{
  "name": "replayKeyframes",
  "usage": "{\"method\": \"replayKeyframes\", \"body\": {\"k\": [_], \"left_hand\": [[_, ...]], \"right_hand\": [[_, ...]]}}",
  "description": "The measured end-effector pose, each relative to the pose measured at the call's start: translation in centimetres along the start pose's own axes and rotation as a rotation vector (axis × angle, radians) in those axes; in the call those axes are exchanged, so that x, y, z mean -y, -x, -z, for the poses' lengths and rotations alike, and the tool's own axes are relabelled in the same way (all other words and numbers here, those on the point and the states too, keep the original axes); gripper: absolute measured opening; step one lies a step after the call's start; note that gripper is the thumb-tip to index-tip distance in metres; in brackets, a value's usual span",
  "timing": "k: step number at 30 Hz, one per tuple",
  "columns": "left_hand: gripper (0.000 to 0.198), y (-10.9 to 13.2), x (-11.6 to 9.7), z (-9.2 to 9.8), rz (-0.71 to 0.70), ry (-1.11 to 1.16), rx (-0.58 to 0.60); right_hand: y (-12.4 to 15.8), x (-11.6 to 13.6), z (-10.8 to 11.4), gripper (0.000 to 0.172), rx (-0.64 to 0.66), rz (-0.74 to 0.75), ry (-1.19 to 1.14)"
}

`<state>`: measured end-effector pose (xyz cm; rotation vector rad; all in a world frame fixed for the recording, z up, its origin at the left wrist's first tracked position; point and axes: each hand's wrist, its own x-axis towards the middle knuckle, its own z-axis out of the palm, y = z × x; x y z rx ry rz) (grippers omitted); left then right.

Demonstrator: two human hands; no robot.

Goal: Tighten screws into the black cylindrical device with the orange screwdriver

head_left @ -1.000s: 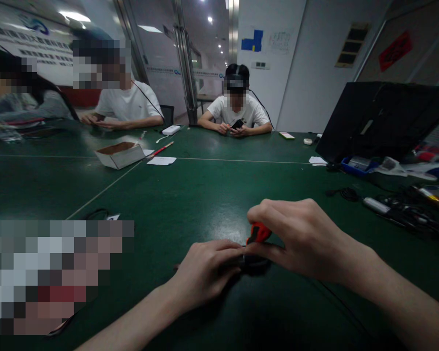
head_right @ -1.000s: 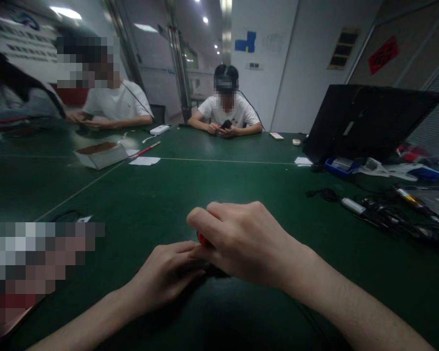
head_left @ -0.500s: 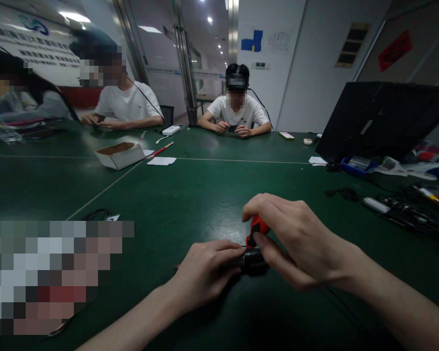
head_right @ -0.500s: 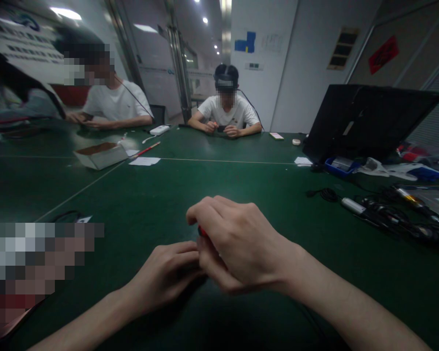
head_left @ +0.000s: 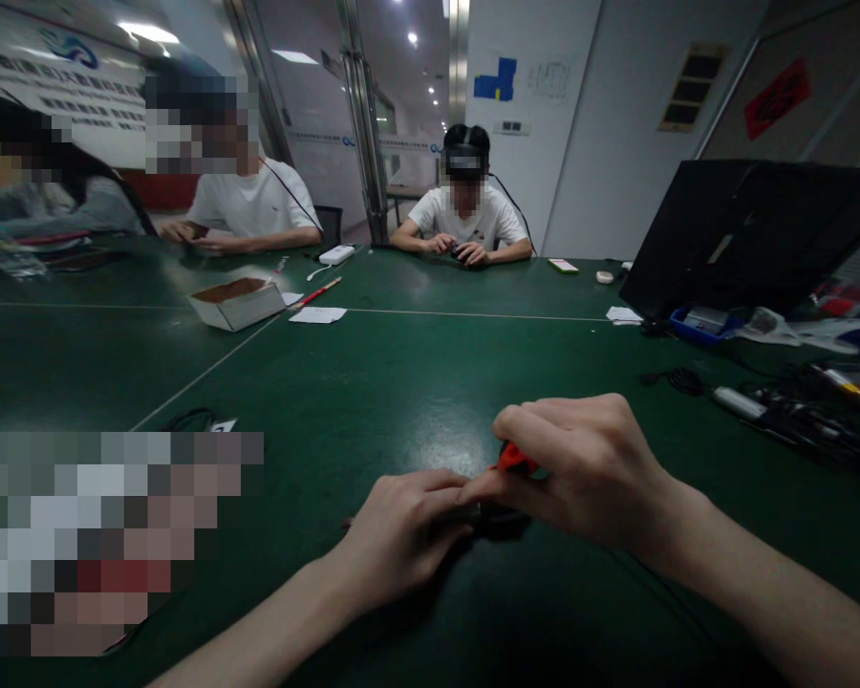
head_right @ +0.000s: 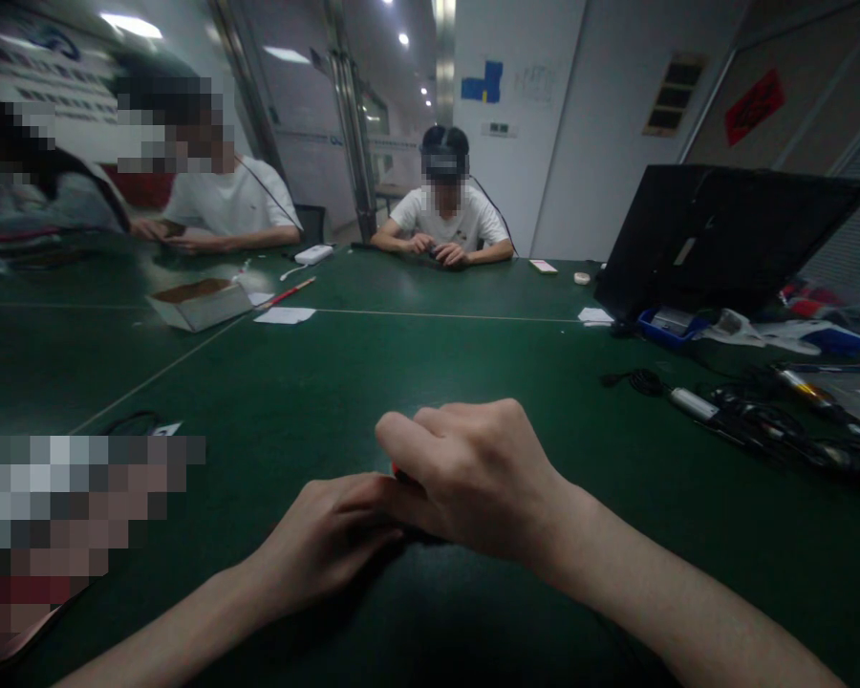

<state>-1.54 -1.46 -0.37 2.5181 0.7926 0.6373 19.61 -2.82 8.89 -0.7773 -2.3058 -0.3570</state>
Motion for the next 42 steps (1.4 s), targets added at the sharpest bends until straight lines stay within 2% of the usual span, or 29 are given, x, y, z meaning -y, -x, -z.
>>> {"method": "replayKeyframes", "body": {"k": [2, 6, 8, 10, 15, 20, 22, 26, 32, 35, 38, 42], "left_hand": [[0.022, 0.0, 0.0, -0.1, -0.012, 0.000, -0.010], [0.020, -0.1, -0.2, 0.0, -0.011, -0.018, -0.003], [0.020, -0.1, -0.3, 0.1, -0.003, -0.026, 0.018], [0.020, -0.2, -0.4, 0.1, -0.002, -0.029, 0.022], [0.022, 0.1, 0.0, 0.0, -0.004, -0.057, 0.008], [0.022, 0.2, 0.1, -0.1, 0.017, -0.081, 0.035], [0.020, 0.3, 0.2, -0.2, 0.014, -0.090, 0.040], [0.019, 0.3, 0.4, -0.4, 0.001, -0.098, 0.006], [0.017, 0.0, 0.1, -0.1, 0.006, -0.055, 0.045], [0.020, -0.1, -0.2, 0.1, 0.003, -0.035, 0.055], [0.018, -0.1, -0.3, 0.3, 0.014, -0.072, 0.062], [0.026, -0.1, -0.4, 0.5, 0.055, -0.123, 0.073]], "right_hand": [[-0.1, 0.1, 0.1, 0.019, 0.023, -0.012, -0.027], [-0.3, 0.1, 0.6, 0.018, 0.189, -0.028, -0.222], [-0.3, -0.1, 0.7, 0.017, 0.230, -0.046, -0.276], [-0.3, -0.4, 0.6, 0.016, 0.199, -0.054, -0.264], [-0.1, -0.8, -0.1, 0.017, 0.026, 0.001, -0.157], [0.0, -0.4, -0.2, 0.027, -0.126, 0.042, 0.050], [0.0, -0.1, -0.2, 0.026, -0.152, 0.039, 0.049], [-0.1, 0.3, -0.4, 0.020, -0.092, 0.031, -0.108], [0.1, 0.4, -1.1, 0.036, 0.033, -0.041, -0.389], [0.0, 0.1, -1.6, 0.036, 0.031, -0.088, -0.615], [-0.1, -0.2, -2.0, 0.023, 0.026, -0.153, -0.830], [0.0, -0.6, -3.0, 0.018, -0.053, -0.279, -0.963]]}}
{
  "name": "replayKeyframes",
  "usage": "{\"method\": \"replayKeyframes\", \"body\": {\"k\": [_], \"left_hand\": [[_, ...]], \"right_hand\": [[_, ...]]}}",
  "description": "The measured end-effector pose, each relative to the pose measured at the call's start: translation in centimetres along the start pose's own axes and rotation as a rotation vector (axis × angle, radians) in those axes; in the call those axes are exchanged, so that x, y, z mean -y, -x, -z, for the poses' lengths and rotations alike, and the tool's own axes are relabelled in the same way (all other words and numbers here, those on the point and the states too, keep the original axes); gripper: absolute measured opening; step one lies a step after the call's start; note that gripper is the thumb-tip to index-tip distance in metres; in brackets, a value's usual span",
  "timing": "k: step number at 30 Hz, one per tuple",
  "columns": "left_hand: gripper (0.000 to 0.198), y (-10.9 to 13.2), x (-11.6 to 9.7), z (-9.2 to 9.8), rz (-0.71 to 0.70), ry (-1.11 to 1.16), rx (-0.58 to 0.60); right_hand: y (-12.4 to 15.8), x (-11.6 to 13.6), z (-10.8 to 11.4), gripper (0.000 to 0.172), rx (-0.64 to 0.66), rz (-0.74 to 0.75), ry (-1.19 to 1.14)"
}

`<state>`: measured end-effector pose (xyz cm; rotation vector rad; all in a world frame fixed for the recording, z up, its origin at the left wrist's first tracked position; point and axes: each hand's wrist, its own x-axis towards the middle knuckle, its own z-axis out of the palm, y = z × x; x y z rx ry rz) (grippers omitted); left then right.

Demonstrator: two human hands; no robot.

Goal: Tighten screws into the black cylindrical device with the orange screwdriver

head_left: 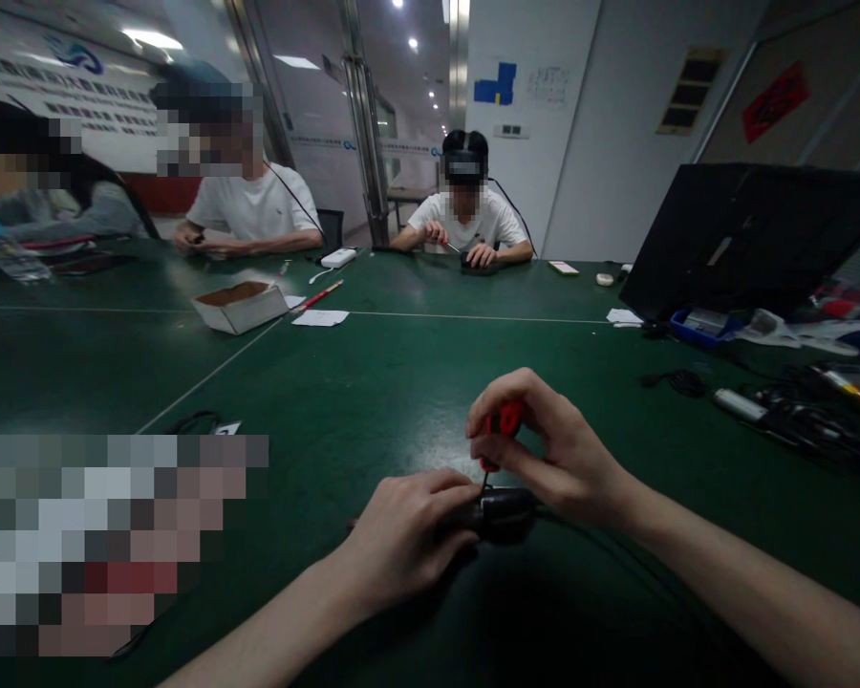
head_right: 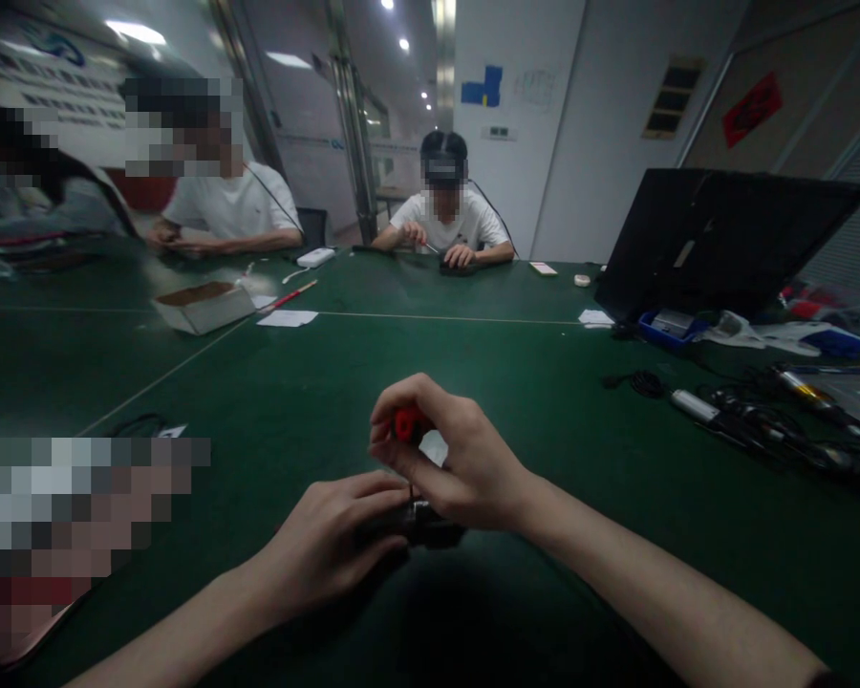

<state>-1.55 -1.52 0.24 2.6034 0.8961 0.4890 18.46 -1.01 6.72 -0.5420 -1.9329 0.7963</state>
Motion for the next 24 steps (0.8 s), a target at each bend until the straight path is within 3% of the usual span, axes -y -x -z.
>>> {"method": "replayKeyframes", "body": {"k": [6, 10, 13, 16, 19, 24], "left_hand": [[0.042, 0.0, 0.4, 0.1, 0.037, -0.064, 0.056], [0.033, 0.0, 0.9, 0.0, 0.037, -0.067, 0.028], [0.029, 0.0, 1.1, 0.0, 0.033, -0.067, 0.028], [0.028, -0.1, 1.1, 0.0, 0.039, -0.078, 0.031], [0.025, -0.2, 1.0, 0.0, 0.036, -0.076, 0.034], [0.025, -0.2, 1.0, -0.1, 0.028, -0.080, 0.031]], "right_hand": [[-0.4, -1.9, 0.9, 0.027, -0.021, -0.112, -0.220], [-1.9, -2.9, 1.9, 0.028, -0.053, -0.114, -0.108], [-3.2, -3.9, 1.9, 0.032, -0.018, -0.139, -0.265], [-3.8, -5.0, 1.5, 0.031, -0.083, -0.231, -0.432], [-3.9, -5.7, 1.3, 0.034, -0.180, -0.284, -0.453], [-3.6, -5.9, 1.6, 0.041, -0.218, -0.322, -0.451]]}}
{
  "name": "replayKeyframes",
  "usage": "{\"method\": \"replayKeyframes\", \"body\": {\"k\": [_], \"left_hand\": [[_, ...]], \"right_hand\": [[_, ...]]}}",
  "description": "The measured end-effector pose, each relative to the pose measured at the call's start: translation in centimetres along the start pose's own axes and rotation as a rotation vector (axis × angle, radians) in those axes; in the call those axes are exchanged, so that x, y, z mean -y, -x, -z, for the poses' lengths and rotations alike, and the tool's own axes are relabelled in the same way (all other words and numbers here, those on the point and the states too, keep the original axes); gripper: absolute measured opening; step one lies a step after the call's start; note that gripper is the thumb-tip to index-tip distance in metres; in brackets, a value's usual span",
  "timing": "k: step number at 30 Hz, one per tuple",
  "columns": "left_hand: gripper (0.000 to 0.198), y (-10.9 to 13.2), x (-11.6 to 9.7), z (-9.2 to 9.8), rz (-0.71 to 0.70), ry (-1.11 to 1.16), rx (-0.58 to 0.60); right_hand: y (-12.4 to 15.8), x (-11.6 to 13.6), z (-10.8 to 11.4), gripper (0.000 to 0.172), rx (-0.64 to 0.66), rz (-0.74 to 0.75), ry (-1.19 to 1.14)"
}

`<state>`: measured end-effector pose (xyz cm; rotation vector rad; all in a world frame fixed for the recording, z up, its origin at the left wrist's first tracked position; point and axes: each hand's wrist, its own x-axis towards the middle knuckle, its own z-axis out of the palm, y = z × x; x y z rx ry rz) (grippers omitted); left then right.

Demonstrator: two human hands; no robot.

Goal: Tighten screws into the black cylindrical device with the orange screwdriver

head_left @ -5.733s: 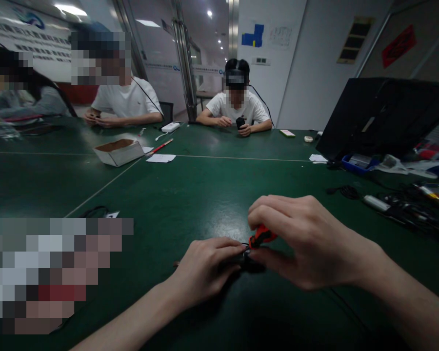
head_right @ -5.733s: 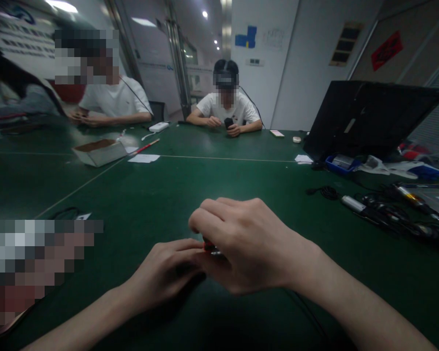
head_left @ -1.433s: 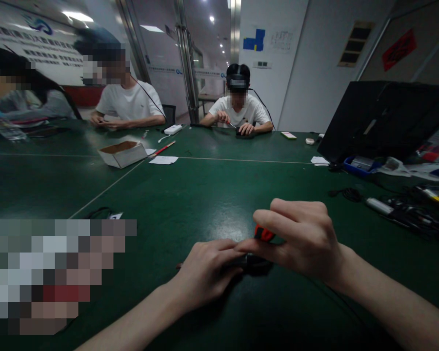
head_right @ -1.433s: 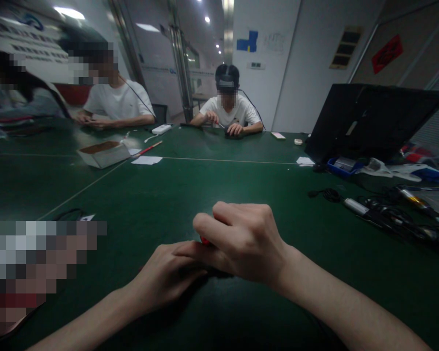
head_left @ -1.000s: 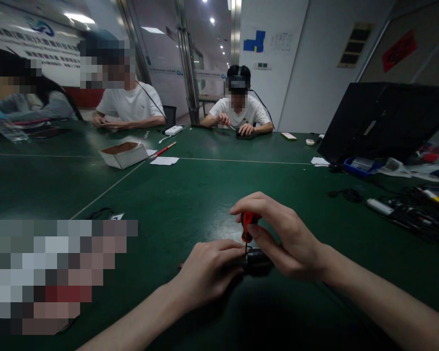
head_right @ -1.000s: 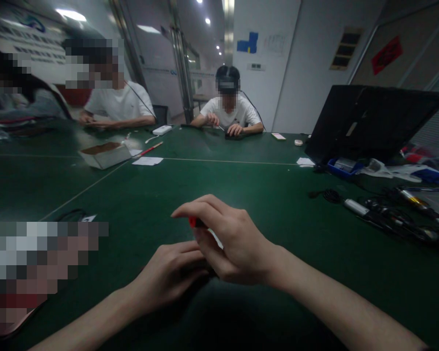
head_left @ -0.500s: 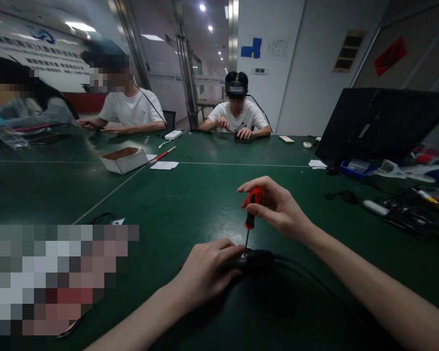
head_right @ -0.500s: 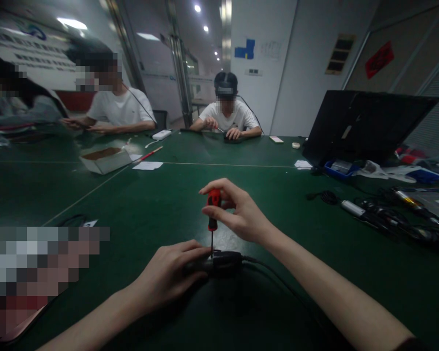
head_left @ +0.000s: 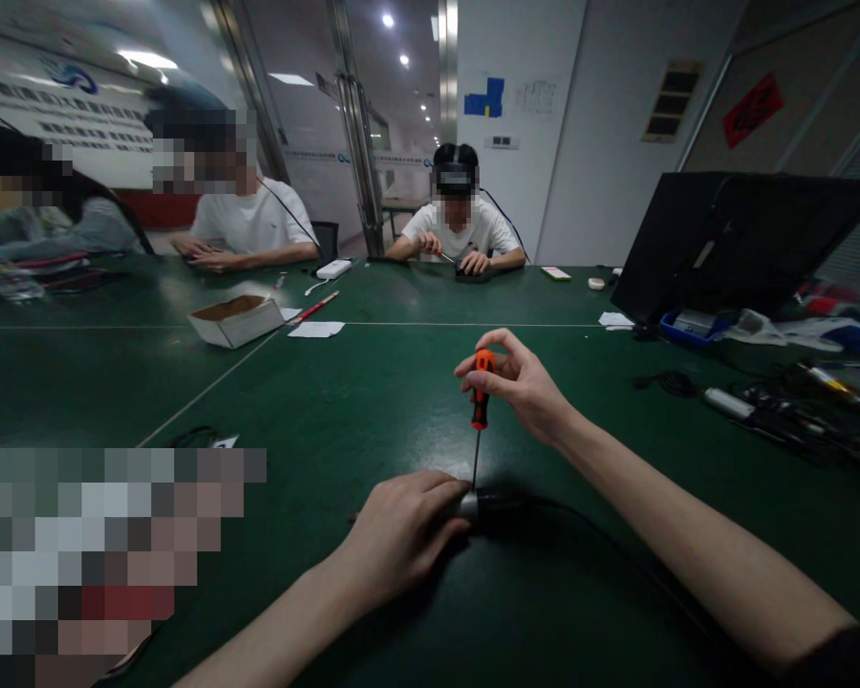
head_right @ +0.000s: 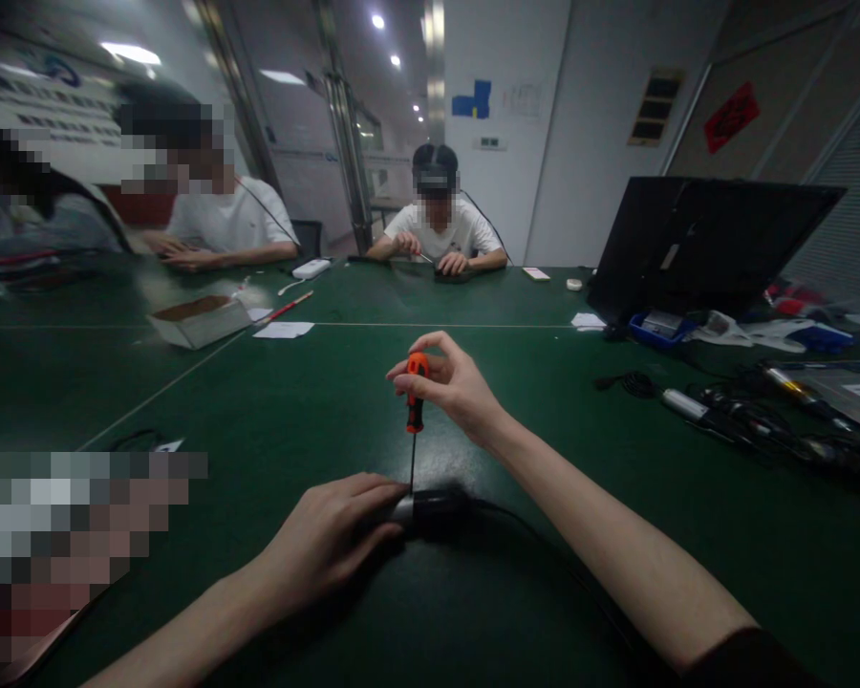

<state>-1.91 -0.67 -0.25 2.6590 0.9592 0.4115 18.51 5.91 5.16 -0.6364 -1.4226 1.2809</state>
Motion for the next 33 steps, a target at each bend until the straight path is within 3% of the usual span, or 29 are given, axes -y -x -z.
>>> {"method": "replayKeyframes", "body": {"k": [14, 21, 33], "left_hand": [[0.027, 0.1, 0.4, -0.3, -0.034, 0.043, -0.069], [0.026, 0.1, 0.5, -0.2, -0.044, 0.051, -0.071], [0.026, 0.2, 0.5, -0.4, -0.046, 0.014, -0.078]], "right_hand": [[-0.5, -1.0, 0.9, 0.035, -0.023, -0.028, 0.037], [-0.5, -1.0, 1.1, 0.045, 0.001, -0.040, 0.064], [-0.6, -1.6, 1.3, 0.032, -0.018, -0.033, 0.102]]}}
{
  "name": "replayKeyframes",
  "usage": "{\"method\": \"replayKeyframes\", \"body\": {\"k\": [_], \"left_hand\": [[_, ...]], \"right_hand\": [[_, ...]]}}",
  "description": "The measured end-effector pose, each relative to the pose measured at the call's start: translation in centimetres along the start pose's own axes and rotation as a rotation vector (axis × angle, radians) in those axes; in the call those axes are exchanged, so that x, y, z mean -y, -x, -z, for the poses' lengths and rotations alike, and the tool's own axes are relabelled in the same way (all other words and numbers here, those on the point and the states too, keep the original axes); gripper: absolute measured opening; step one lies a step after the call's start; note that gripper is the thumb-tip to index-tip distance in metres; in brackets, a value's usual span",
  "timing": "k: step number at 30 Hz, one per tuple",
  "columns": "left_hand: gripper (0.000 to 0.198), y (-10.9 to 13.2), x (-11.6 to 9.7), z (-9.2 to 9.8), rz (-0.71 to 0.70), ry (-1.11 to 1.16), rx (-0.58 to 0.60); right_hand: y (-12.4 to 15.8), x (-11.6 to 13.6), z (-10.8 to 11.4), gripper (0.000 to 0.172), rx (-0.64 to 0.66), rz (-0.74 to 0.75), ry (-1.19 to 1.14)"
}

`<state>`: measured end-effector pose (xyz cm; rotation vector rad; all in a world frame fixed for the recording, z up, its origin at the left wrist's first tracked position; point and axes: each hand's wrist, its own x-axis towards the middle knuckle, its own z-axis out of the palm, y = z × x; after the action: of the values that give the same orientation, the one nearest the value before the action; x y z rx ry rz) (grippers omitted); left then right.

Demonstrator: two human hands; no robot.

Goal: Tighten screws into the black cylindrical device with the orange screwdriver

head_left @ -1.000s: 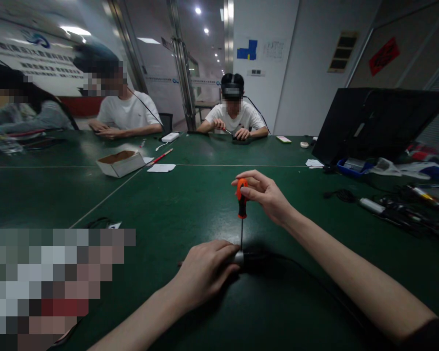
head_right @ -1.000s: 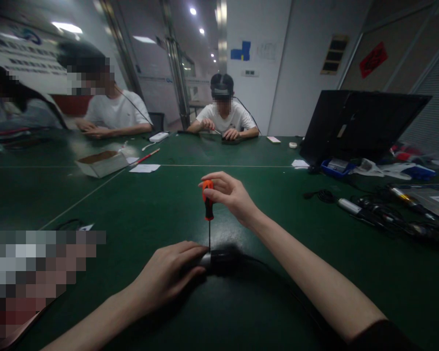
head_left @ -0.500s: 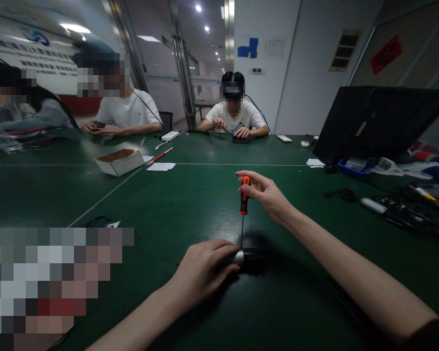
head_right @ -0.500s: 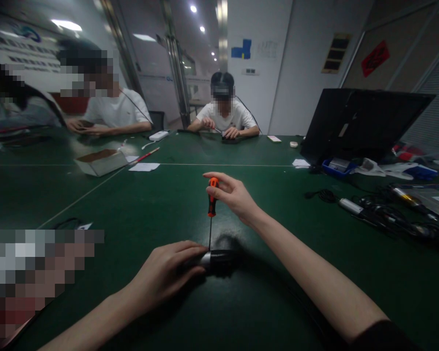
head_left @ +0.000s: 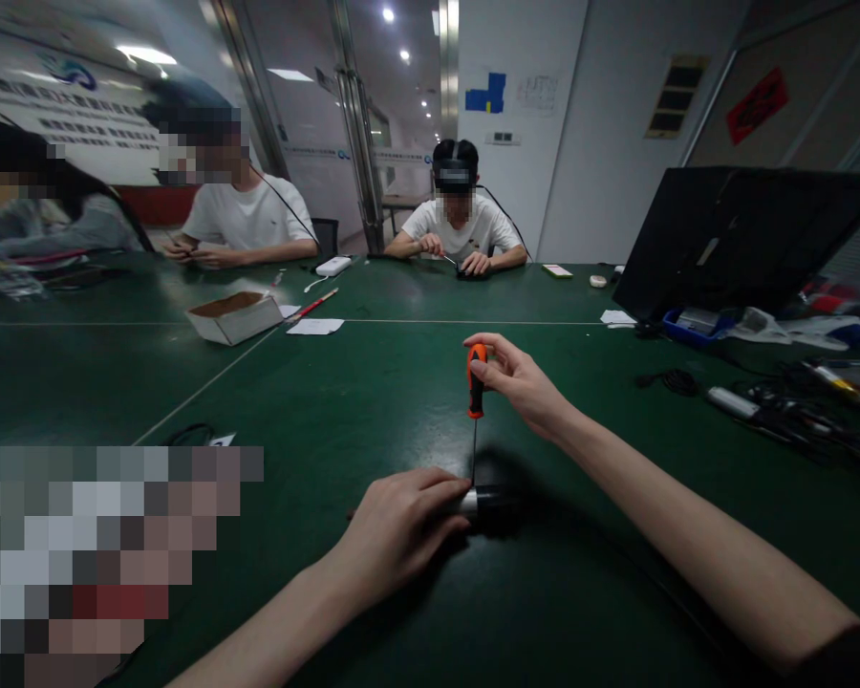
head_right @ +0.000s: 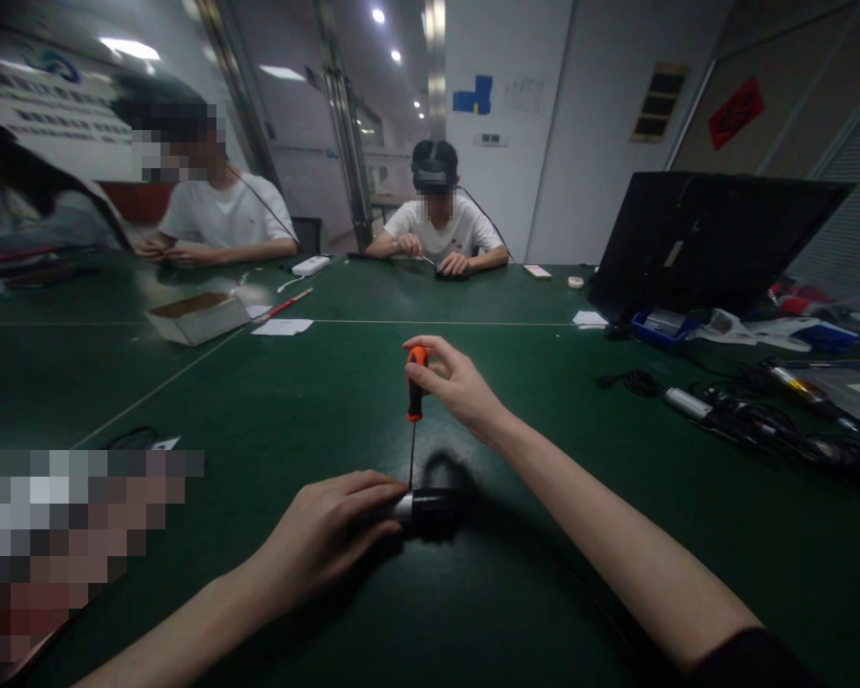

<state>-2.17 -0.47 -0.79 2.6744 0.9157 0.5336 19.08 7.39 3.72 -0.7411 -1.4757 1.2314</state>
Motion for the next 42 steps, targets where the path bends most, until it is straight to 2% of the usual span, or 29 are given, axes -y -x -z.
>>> {"method": "replayKeyframes", "body": {"k": [4, 9, 12, 19, 25, 31, 37, 42], "left_hand": [[0.026, 0.0, 0.0, 0.1, 0.014, 0.005, 0.014], [0.027, 0.0, 0.1, 0.1, 0.020, 0.026, 0.015], [0.027, 0.0, 0.1, 0.0, 0.015, 0.025, 0.012], [0.027, 0.0, 0.0, 0.2, 0.022, 0.020, 0.018], [0.027, 0.0, -0.1, 0.2, 0.028, 0.031, 0.021], [0.027, -0.1, -0.1, 0.1, 0.036, 0.028, 0.026], [0.027, -0.1, -0.1, 0.2, 0.030, 0.033, 0.020], [0.027, -0.1, -0.2, 0.4, 0.026, 0.040, 0.013]], "right_hand": [[0.0, 0.4, 0.0, 0.035, -0.007, -0.008, -0.003], [0.1, 1.0, -0.1, 0.027, -0.051, -0.005, -0.016], [0.2, 1.1, -0.1, 0.031, -0.079, -0.006, -0.024], [0.2, 1.0, -0.4, 0.025, -0.040, 0.014, -0.012], [0.1, 1.1, -0.3, 0.028, -0.038, 0.031, 0.004], [0.3, 1.1, -0.3, 0.028, -0.089, 0.042, 0.018], [0.4, 1.2, -0.4, 0.024, -0.050, 0.048, 0.029], [0.3, 1.4, -0.4, 0.028, -0.035, 0.042, 0.042]]}}
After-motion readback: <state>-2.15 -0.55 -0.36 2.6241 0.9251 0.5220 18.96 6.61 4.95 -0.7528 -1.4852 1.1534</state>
